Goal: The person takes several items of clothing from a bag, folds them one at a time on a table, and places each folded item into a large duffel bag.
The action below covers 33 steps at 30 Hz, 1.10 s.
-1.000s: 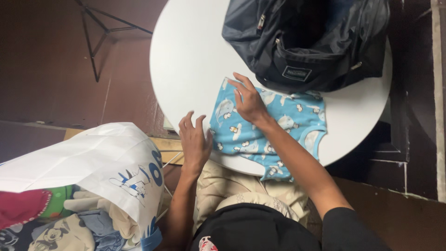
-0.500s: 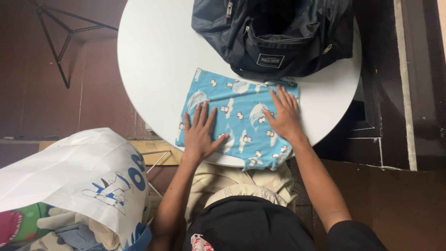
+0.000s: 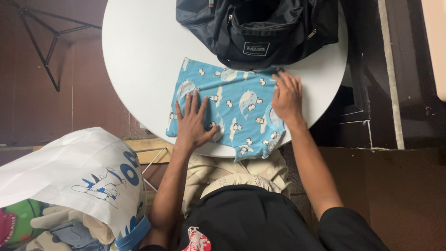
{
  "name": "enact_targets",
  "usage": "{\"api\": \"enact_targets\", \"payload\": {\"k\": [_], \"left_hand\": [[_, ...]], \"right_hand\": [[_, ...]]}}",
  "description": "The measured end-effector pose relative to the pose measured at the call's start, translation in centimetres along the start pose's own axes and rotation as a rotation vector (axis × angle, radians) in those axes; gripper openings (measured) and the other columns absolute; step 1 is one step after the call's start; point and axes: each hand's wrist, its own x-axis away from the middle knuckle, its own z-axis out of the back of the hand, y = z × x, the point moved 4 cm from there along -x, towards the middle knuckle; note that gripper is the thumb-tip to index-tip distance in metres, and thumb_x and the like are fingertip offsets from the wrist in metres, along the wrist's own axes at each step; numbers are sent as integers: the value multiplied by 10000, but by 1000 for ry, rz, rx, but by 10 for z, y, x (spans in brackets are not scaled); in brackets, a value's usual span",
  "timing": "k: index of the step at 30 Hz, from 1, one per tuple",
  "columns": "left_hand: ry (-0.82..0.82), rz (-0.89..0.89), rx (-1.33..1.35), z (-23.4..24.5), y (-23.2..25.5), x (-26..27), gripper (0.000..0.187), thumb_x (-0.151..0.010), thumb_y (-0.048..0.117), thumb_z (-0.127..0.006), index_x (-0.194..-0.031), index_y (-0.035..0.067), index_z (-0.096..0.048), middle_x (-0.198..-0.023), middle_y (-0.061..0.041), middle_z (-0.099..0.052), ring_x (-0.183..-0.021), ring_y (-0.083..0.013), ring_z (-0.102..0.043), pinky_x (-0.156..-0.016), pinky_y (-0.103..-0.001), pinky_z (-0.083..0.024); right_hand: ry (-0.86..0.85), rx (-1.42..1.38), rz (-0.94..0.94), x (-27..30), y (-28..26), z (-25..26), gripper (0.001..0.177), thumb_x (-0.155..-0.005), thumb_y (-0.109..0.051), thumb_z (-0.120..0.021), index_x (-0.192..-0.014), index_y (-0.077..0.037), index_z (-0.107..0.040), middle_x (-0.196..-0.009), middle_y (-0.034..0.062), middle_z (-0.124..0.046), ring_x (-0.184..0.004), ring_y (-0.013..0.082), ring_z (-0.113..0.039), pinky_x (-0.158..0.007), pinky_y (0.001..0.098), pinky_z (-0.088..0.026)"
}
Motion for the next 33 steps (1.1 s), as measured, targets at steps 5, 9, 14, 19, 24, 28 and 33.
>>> {"api": "enact_targets", "payload": {"k": [5, 9, 14, 19, 24, 28, 33], "left_hand": [[87, -164, 119, -16, 39, -4, 809, -940, 478, -565, -1618, 97, -345, -1691, -216, -188, -1575, -368, -147, -1247, -590, -9], [107, -214, 69, -19, 47, -6, 730, -961, 479, -532, -1584, 133, -376, -1688, -184, -263, -1574, -342, -214, -1263, -537, -128], [131, -228, 97, -10, 34, -6, 771, -953, 578, -547, -1593, 178, -394, -1668, -173, -288, -1551, -338, -241, -1253, -535, -159], [147, -192, 72, -12, 22, 0, 799, -933, 607, -574, -1578, 168, -405, -1660, -149, -299, -1543, -320, -241, -1241, -544, -166], [134, -244, 148, -9, 5, 15, 795, -958, 594, -613, -1582, 140, -424, -1677, -166, -312, -1570, -332, -243, -1280, -544, -136], [130, -255, 130, 21, -12, 36, 909, -768, 631, -730, -1489, 132, -490, -1614, -155, -344, -1522, -337, -247, -1238, -589, -89], [-103, -226, 390, 44, -32, 40, 917, -547, 316, -951, -1392, 174, -623, -1595, -85, -424, -1535, -297, -273, -1269, -578, -72]], "right_hand": [[-49, -200, 156, 39, -78, -7, 472, -930, -187, -624, -1389, -76, -624, -1522, 171, -526, -1441, 354, -464, -1235, 490, -304], [-204, -30, 197, 63, -120, -25, 653, -994, -371, -553, -1570, -99, -412, -1662, 158, -316, -1532, 323, -281, -1250, 493, -196], [-320, 66, 209, 63, -99, -25, 752, -1018, -570, -433, -1615, -147, -259, -1707, 136, -171, -1577, 289, -142, -1271, 473, -82], [-373, 183, 85, 63, -51, -5, 768, -1000, -595, -418, -1609, -153, -266, -1697, 112, -141, -1565, 272, -90, -1242, 526, -25], [-173, -12, 124, 84, -23, 8, 491, -1032, -348, -545, -1468, -122, -549, -1624, 116, -416, -1536, 276, -324, -1295, 478, -136], [-196, -241, 319, 112, -26, 30, 376, -897, -115, -619, -1259, -152, -715, -1477, 67, -610, -1424, 231, -518, -1293, 419, -282], [-447, -117, 330, 142, -46, 41, 712, -633, -67, -691, -1339, -157, -660, -1561, 89, -456, -1463, 276, -360, -1220, 635, -64]]}}
